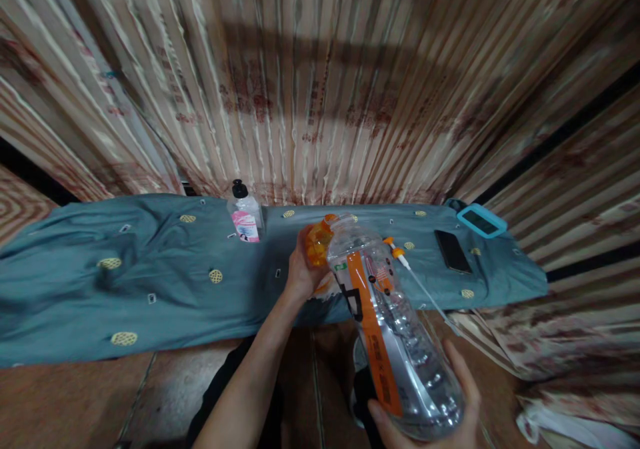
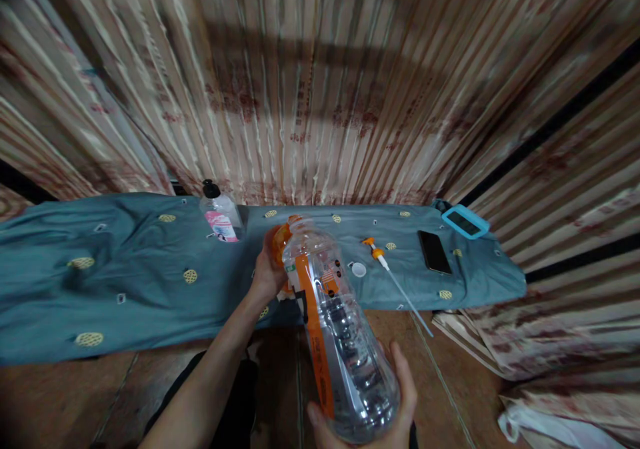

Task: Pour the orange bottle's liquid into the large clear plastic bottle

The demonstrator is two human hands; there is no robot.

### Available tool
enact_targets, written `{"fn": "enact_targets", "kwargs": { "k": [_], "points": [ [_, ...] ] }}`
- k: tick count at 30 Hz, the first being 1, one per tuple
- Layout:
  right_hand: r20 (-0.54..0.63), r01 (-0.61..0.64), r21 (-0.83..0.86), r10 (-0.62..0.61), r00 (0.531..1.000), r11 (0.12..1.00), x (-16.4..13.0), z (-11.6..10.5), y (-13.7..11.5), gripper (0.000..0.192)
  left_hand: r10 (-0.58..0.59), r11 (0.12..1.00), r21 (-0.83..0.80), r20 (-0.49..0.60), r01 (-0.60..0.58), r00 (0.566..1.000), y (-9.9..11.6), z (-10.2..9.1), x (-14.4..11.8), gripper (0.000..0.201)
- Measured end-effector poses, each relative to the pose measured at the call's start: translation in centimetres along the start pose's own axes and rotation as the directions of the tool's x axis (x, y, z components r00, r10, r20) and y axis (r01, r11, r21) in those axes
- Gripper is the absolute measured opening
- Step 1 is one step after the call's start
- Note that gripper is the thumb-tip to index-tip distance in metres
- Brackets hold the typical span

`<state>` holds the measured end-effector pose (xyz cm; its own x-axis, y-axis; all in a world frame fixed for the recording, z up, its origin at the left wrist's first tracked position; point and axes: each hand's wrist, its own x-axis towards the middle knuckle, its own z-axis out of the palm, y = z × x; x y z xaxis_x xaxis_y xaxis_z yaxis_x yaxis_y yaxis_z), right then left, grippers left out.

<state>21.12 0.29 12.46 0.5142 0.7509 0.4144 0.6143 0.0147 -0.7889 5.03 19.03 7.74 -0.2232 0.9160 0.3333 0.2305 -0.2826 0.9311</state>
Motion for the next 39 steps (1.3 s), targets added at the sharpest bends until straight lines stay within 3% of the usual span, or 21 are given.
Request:
{"fn": "enact_targets", "kwargs": {
  "k": [16,28,39],
  "points": [
    [0.052,-0.066,0.063,0.063,0.997,0.996,0.3,0.0,0.2,0.113,-0.005,1.000,0.029,0.003,0.005,1.000,0.8,-0.5,0.1,0.072],
    [0.072,0.050,0.084,-0.056,0.996,0.995,1.0,0.2,0.7,0.108,-0.007,1.000,-0.029,-0.008,0.007,1.000,-0.2,-0.2,0.1,0.075],
    [0.055,0.017,0.092,-0.022,0.998,0.996,0.5,0.7,1.0,0.110,0.006,0.999,-0.037,0.016,-0.005,1.000,0.1,-0.2,0.1,0.073]
  ]
}}
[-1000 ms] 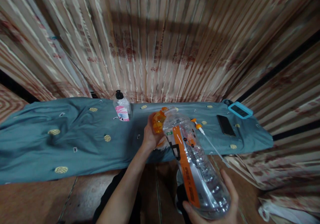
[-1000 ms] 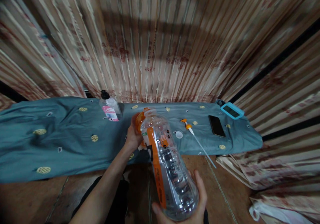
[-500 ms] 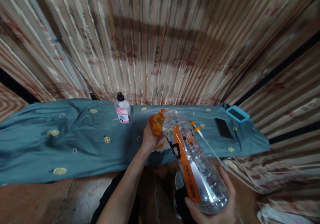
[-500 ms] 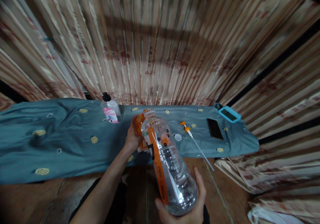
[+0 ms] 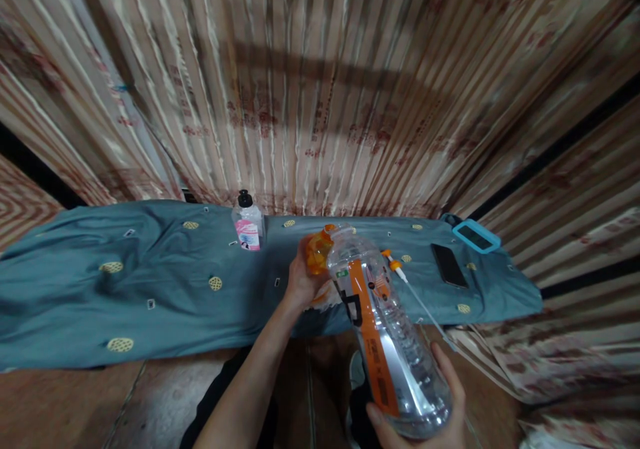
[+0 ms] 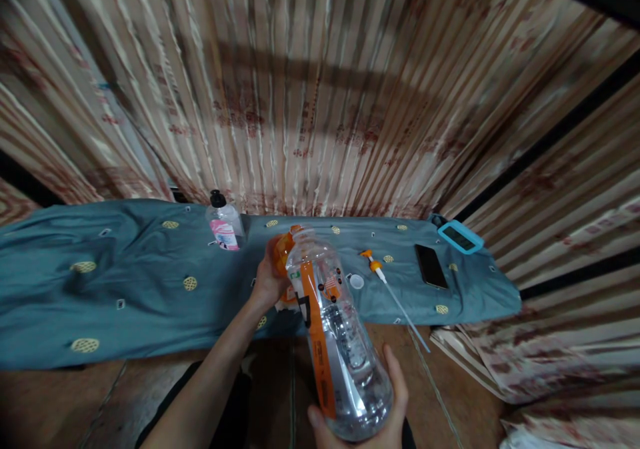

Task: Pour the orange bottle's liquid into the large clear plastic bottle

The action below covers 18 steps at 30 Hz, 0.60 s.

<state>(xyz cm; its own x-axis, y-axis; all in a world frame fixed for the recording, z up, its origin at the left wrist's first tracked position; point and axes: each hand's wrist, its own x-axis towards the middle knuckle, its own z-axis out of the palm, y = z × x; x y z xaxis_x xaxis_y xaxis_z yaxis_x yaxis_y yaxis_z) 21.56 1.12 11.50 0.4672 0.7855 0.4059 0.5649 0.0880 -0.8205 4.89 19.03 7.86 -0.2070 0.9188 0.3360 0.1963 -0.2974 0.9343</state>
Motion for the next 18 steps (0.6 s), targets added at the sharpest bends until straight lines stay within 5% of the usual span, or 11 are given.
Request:
{"fn": "enact_targets", "kwargs": {
  "k": [18],
  "points": [
    [0.094,-0.156,0.137,0.144,0.985,0.978,0.0,-0.7,0.8,0.121,-0.062,0.998,0.012,0.008,0.062,0.998,1.0,-0.1,-0.2,0.075]
  ]
}}
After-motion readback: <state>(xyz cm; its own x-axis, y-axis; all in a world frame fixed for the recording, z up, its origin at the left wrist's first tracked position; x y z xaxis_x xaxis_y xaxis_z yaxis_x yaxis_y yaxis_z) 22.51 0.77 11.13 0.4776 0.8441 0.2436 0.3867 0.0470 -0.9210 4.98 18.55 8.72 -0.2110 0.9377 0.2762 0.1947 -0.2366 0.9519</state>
